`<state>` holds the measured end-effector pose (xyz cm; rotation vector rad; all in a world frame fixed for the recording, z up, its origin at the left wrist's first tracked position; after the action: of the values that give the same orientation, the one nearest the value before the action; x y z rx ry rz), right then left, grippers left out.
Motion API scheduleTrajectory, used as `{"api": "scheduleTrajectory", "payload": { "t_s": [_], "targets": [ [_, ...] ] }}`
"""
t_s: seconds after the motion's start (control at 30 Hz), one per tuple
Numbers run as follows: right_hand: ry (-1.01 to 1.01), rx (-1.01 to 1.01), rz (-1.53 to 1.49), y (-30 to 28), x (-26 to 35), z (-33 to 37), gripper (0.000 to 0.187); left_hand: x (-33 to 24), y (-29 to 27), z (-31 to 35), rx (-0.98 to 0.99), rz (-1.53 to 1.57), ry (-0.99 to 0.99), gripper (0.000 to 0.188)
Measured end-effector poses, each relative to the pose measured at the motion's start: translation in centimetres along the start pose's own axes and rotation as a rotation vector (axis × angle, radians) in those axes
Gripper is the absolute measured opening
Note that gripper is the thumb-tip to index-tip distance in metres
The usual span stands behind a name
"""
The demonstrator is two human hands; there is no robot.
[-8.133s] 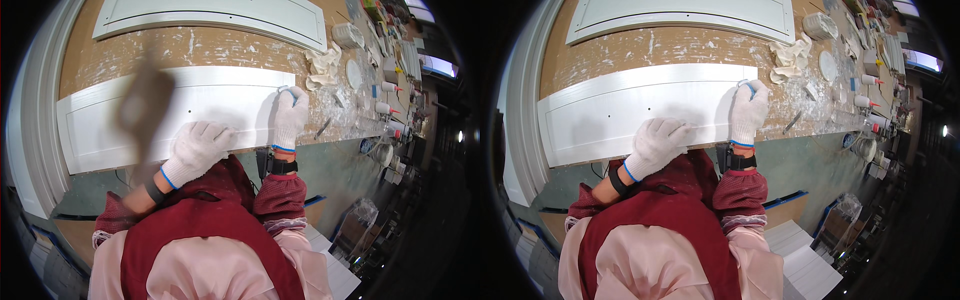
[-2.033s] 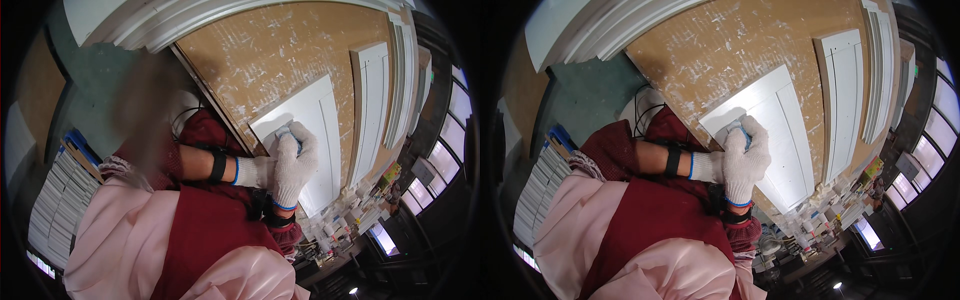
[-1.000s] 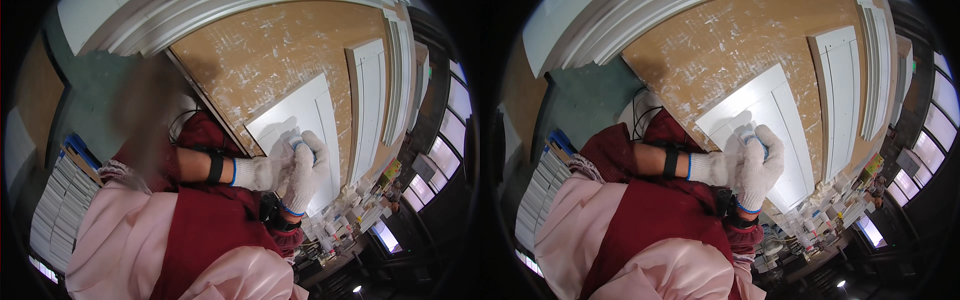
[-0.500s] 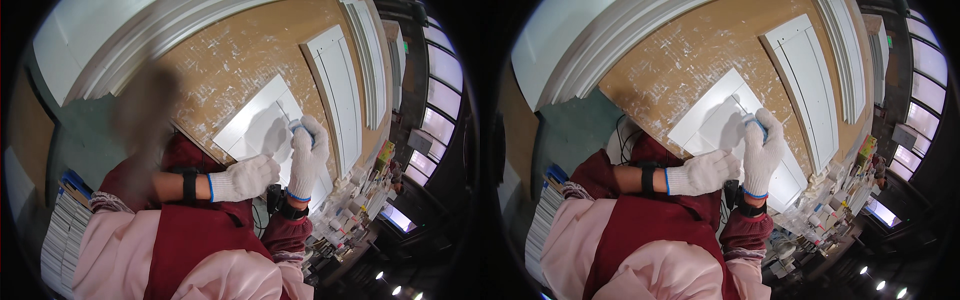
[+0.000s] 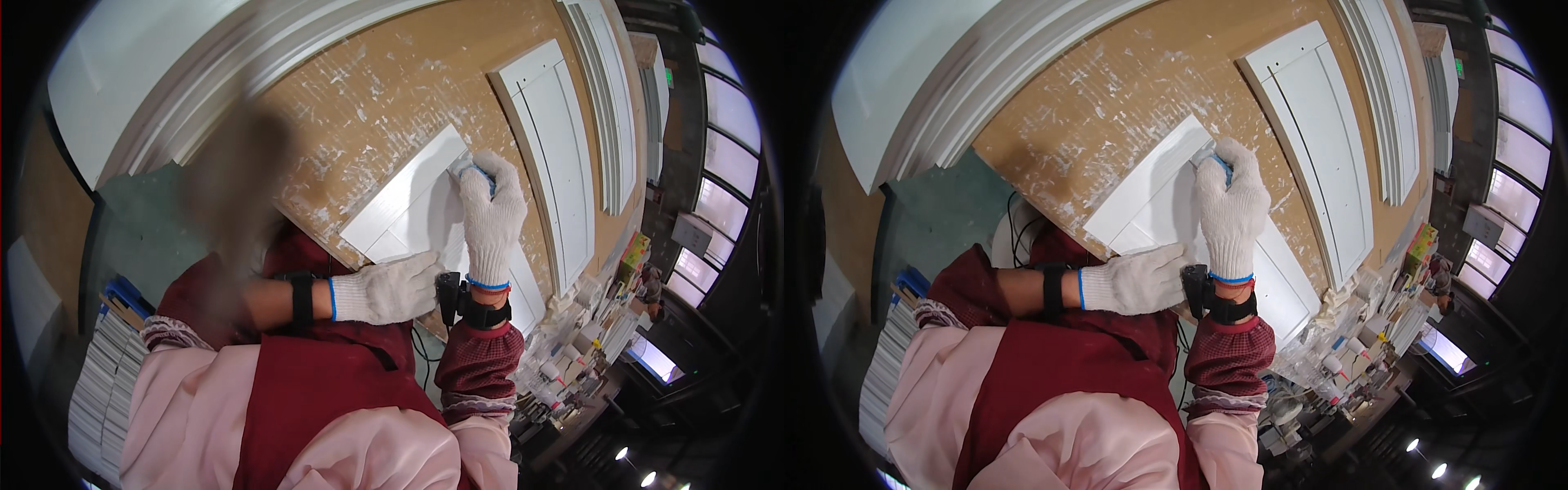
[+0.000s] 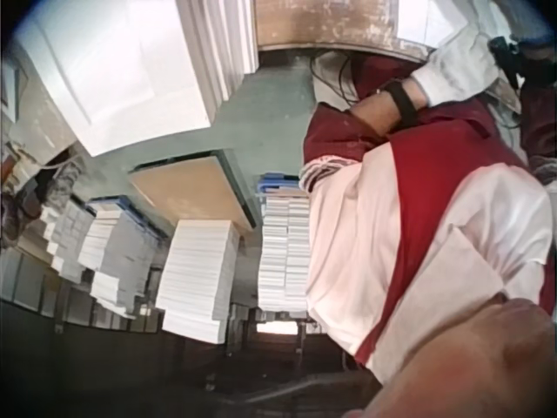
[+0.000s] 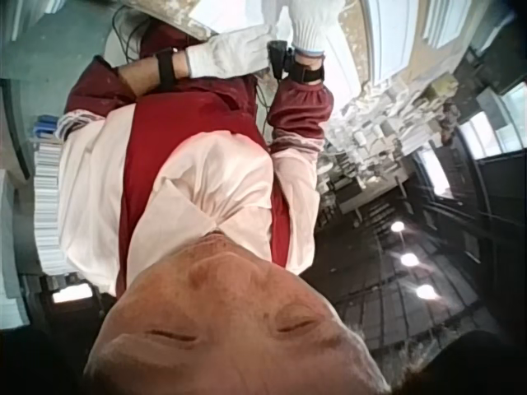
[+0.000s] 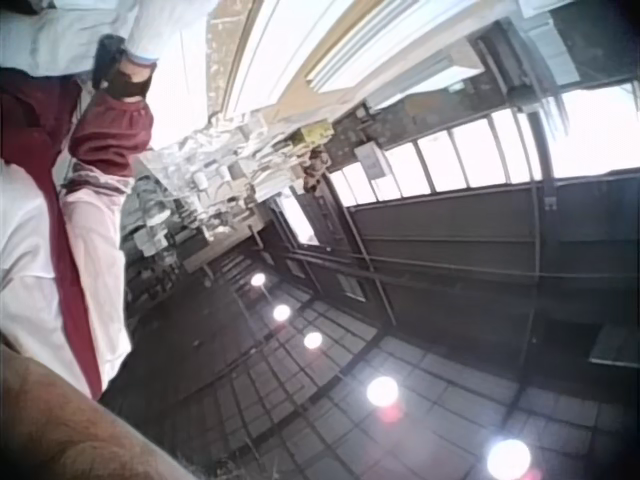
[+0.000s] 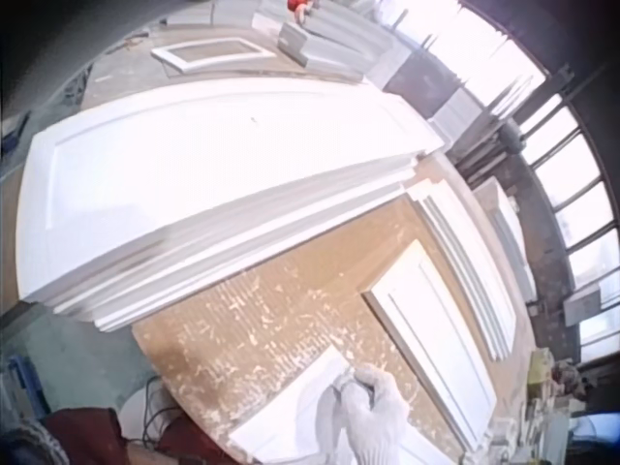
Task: Cleaning and inspecting white wooden furniture panels using a cleaning sponge and a rag.
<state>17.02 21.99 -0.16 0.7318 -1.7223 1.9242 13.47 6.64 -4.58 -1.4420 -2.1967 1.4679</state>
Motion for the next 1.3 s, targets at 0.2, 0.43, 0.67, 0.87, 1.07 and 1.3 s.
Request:
{"api": "scheduleTrajectory", "payload": {
  "t_s": [0.2, 0.43, 0.67, 0.87, 1.07, 1.3],
  "targets": [
    [0.069, 0.033, 0.033, 0.7, -0.2, -0.4, 0.029, 0.1, 0.0, 0.2, -0.047, 0.027, -0.02, 0.032],
    [0.067, 0.042, 0.15, 1.0, 0.5, -0.5, 0.025, 0.2, 0.5, 0.5, -0.087, 0.097, -0.042, 0.032],
    [0.012, -0.036, 0.151, 0.8, 0.5, -0.7, 0.025, 0.3, -0.2, 0.2, -0.099, 0.066, -0.055, 0.015],
    [0.077, 0.006, 0.164, 0.9, 0.8, -0.6, 0.024, 0.4, -0.7, 0.1, -0.131, 0.043, -0.03, 0.012],
    [0.009, 0.019, 0.007, 0.9, 0.3, -1.2, 0.026, 0.3, -0.3, -0.1, -0.1, 0.068, -0.046, 0.011],
    [-0.041, 0.036, 0.016, 1.1, 2.4, -3.3, 0.027, 0.4, 0.1, -0.5, -0.148, 0.017, -0.107, 0.026]
  ]
}}
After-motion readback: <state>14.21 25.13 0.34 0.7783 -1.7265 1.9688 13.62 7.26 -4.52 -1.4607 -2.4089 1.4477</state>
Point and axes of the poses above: each hand's wrist, its own z-axis away from the middle knuckle, its own y-axis out of the palm, x = y × z, the point moved 6 cm from there along -z, towards the middle knuckle, and after that the axes turned 5 degrees about -z, right-handed, at the moved point
